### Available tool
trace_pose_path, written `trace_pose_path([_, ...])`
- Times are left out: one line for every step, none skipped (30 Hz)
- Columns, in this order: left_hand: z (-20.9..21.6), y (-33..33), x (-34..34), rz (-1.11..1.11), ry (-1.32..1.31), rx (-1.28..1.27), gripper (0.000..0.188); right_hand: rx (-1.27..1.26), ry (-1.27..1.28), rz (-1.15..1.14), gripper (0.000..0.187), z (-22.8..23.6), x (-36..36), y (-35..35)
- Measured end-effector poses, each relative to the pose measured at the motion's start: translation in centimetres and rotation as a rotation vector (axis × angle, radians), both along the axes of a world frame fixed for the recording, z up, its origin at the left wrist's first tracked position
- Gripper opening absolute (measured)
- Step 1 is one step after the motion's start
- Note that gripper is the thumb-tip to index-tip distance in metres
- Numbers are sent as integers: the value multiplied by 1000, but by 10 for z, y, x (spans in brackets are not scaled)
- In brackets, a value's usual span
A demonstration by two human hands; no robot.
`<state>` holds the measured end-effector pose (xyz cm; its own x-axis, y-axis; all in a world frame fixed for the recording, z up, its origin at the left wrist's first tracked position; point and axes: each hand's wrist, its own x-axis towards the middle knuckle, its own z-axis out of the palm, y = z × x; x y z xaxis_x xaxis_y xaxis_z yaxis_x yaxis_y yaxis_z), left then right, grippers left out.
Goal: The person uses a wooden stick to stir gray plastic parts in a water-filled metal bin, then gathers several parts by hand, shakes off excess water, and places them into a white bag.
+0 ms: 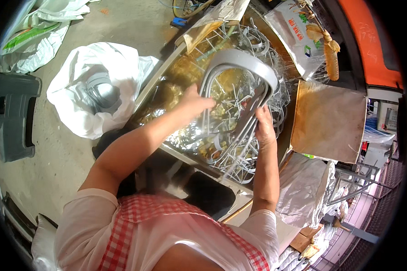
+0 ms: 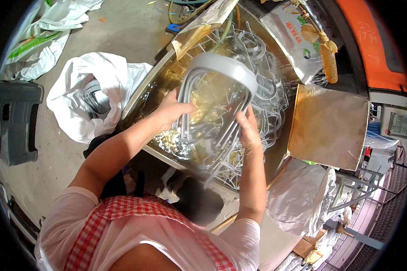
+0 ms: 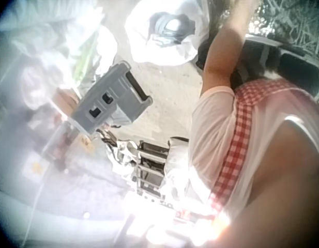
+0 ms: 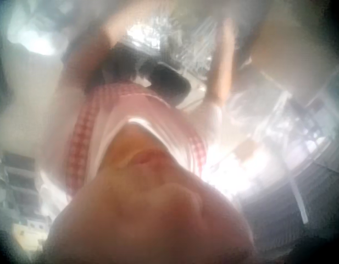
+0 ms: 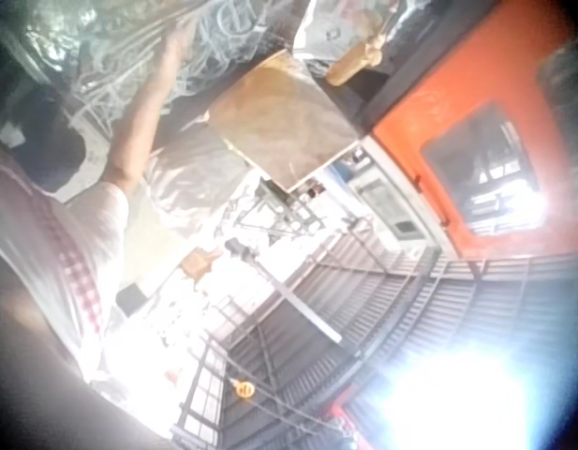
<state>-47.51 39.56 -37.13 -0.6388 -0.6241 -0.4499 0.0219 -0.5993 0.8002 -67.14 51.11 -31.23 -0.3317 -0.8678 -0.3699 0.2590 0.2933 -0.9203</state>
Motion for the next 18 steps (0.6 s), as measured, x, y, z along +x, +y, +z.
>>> trace_pose_path([0, 0, 0, 35, 35, 117, 65, -45, -137, -24, 89, 0, 1, 0])
trace_pose_path([5, 0, -2, 51, 103, 220, 64, -248, -319, 121, 101, -1, -1, 6])
trace_pose_path([9, -1, -2, 50, 105, 219, 64, -249, -318, 121, 101, -9, -4, 10])
trace_pose_path([14, -3, -3, 51, 141, 181, 63, -236, -432, 207, 104, -21, -8, 15])
trace_pose_path([16, -5, -2, 54, 178, 143, 62, -220, -545, 295, 106, -30, -9, 18])
trace_pose_path([10, -8, 0, 52, 146, 126, 62, -191, -559, 253, 106, -35, 2, 23])
trace_pose_path([6, -9, 0, 64, 145, 125, 62, -188, -561, 265, 106, -35, 6, 24])
trace_pose_path([6, -8, 1, 85, 193, 156, 62, -223, -609, 334, 102, -30, 13, 24])
trace_pose_path([8, -9, 5, 105, 241, 184, 63, -261, -656, 403, 99, -26, 21, 24])
trace_pose_path([11, -11, 7, 116, 240, 181, 63, -288, -616, 434, 94, -24, 29, 24])
trace_pose_path([16, -12, 9, 124, 292, 241, 52, -309, -578, 466, 89, -22, 37, 27])
trace_pose_path([19, -14, 16, 150, 333, 295, 41, -66, -732, 364, 78, -17, 36, 36])
trace_pose_path([17, -15, 18, 134, 368, 359, 45, -25, -684, 261, 83, -7, 42, 44])
trace_pose_path([13, -15, 14, 130, 395, 415, 48, -24, -737, 237, 73, -3, 44, 48])
trace_pose_path([9, -12, 12, 140, 415, 434, 49, -23, -794, 214, 62, 0, 45, 53])
trace_pose_path([12, -11, 7, 151, 349, 357, 63, -24, -842, 183, 52, 6, 44, 60])
trace_pose_path([5, -17, 6, 115, 374, 242, 66, 33, -785, 206, 35, 9, 49, 58])
trace_pose_path([22, -18, 8, 152, 307, 174, 60, 230, -641, 107, 25, 21, 54, 59])
